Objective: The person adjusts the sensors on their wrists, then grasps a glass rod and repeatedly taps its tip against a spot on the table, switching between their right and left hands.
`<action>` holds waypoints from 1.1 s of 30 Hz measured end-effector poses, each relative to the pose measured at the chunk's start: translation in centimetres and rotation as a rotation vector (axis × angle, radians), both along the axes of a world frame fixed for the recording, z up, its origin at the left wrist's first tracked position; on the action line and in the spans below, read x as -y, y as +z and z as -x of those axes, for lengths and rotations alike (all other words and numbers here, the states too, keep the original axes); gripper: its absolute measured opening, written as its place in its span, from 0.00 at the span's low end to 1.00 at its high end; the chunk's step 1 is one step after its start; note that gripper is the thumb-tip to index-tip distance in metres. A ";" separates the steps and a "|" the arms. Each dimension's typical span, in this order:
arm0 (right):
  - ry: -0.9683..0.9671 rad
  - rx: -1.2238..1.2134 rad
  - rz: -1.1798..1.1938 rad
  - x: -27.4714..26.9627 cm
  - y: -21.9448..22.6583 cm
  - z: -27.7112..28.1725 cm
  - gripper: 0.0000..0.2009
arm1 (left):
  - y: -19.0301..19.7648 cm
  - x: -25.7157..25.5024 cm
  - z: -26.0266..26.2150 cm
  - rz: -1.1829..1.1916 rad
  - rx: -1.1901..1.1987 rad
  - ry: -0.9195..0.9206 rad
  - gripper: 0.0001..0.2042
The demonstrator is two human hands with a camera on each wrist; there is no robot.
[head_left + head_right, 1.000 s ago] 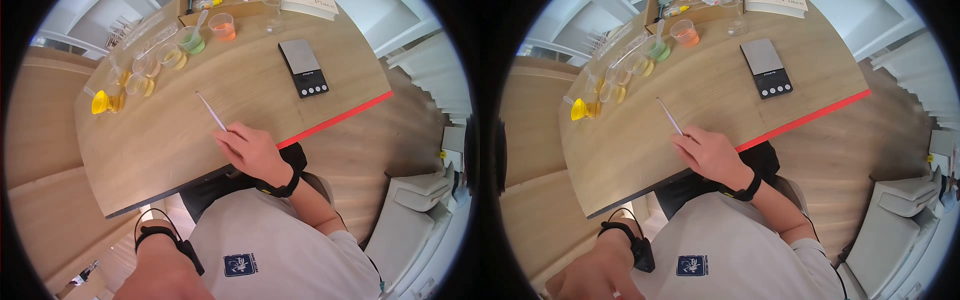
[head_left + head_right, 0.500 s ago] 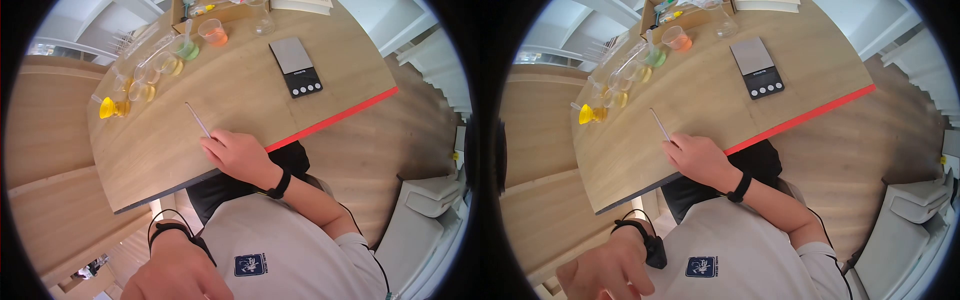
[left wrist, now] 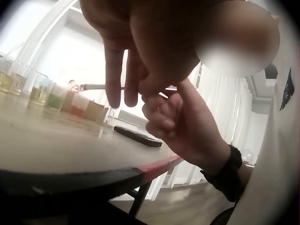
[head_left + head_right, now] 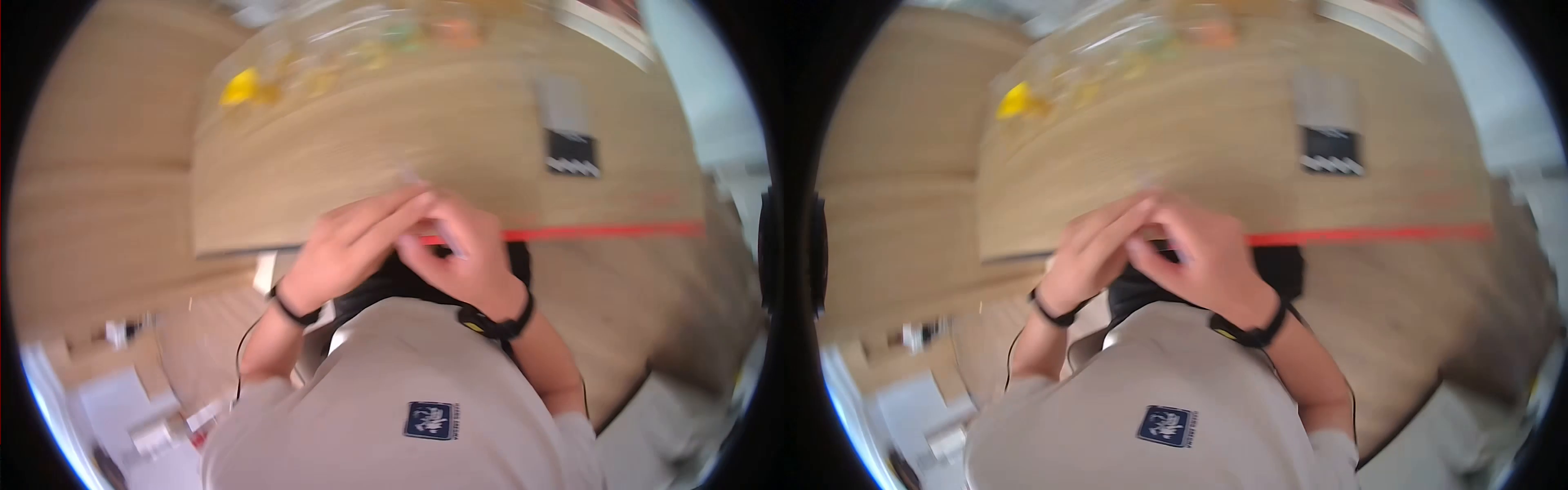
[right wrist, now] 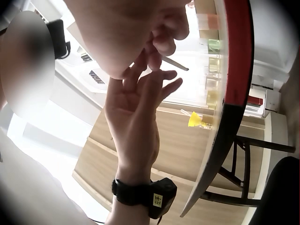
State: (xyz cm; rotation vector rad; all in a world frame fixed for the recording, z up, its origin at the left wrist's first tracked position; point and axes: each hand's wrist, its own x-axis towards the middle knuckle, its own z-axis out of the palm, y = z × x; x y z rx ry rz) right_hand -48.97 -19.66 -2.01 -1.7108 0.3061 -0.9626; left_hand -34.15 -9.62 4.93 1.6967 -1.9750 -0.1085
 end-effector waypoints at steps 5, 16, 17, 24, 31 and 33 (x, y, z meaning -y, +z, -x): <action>0.150 0.057 0.086 -0.4 -0.2 -0.7 0.17 | 0.0 -0.4 -0.1 0.081 0.124 0.054 0.24; 0.069 -0.077 0.196 1.4 -2.0 0.0 0.14 | -1.1 -2.8 -12.3 0.178 -0.284 0.769 0.03; 0.083 -0.081 0.196 1.4 -1.8 0.0 0.12 | -1.3 -3.1 -12.7 0.170 -0.285 0.796 0.03; 0.053 -0.091 0.256 1.2 -2.1 -0.3 0.08 | -3.5 -2.2 -13.3 0.163 -0.436 0.835 0.04; 0.053 -0.090 0.294 1.3 -2.6 -0.2 0.07 | -4.9 2.7 -11.7 0.193 -0.571 0.736 0.05; 0.048 -0.090 0.303 1.4 -2.6 -0.2 0.07 | -4.9 4.5 -10.7 0.164 -0.599 0.659 0.06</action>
